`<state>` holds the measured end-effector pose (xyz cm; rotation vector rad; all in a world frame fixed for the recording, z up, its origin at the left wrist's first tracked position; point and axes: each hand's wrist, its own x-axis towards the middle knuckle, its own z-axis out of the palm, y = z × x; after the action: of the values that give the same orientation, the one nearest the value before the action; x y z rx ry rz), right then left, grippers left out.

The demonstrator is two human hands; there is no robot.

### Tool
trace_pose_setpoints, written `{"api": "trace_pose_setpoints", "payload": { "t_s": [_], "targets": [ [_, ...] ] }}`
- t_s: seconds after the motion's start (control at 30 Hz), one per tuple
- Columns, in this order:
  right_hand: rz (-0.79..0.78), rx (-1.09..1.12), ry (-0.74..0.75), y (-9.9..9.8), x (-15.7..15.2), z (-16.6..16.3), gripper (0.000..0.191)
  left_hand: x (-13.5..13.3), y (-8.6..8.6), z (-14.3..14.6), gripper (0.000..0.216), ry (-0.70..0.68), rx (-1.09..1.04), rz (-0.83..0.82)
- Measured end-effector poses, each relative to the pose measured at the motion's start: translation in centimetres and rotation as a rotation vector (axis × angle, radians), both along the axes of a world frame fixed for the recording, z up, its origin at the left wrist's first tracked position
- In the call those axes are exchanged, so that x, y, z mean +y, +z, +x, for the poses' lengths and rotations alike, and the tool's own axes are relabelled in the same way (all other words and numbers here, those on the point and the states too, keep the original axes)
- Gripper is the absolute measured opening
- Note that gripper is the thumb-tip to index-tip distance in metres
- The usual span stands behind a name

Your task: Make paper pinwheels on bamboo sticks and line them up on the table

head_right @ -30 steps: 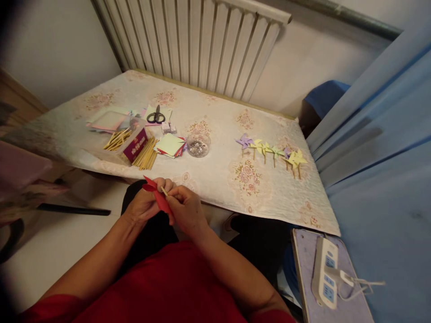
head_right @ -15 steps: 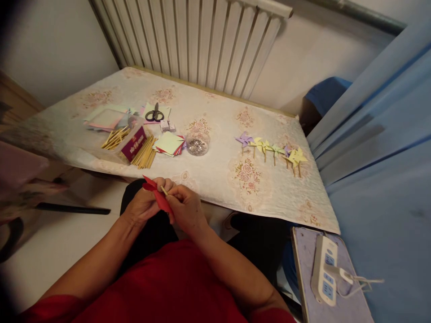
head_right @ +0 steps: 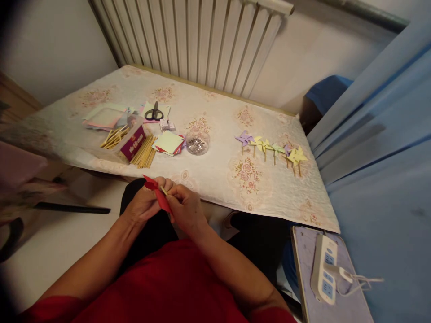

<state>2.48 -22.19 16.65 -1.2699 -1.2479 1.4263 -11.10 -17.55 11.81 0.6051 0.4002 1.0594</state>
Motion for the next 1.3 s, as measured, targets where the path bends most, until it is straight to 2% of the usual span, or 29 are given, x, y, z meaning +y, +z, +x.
{"api": "trace_pose_setpoints", "payload": {
  "t_s": [0.4,1.3],
  "targets": [
    [-0.008,0.049,-0.030,-0.05,-0.09,-0.43,0.011,0.11,-0.59,-0.14,0.025,-0.015,-0.044,-0.012],
    [-0.011,0.103,-0.111,-0.10,-0.08,-0.68,0.014,-0.62,-0.22,0.44,0.026,0.041,-0.008,0.011]
  ]
}}
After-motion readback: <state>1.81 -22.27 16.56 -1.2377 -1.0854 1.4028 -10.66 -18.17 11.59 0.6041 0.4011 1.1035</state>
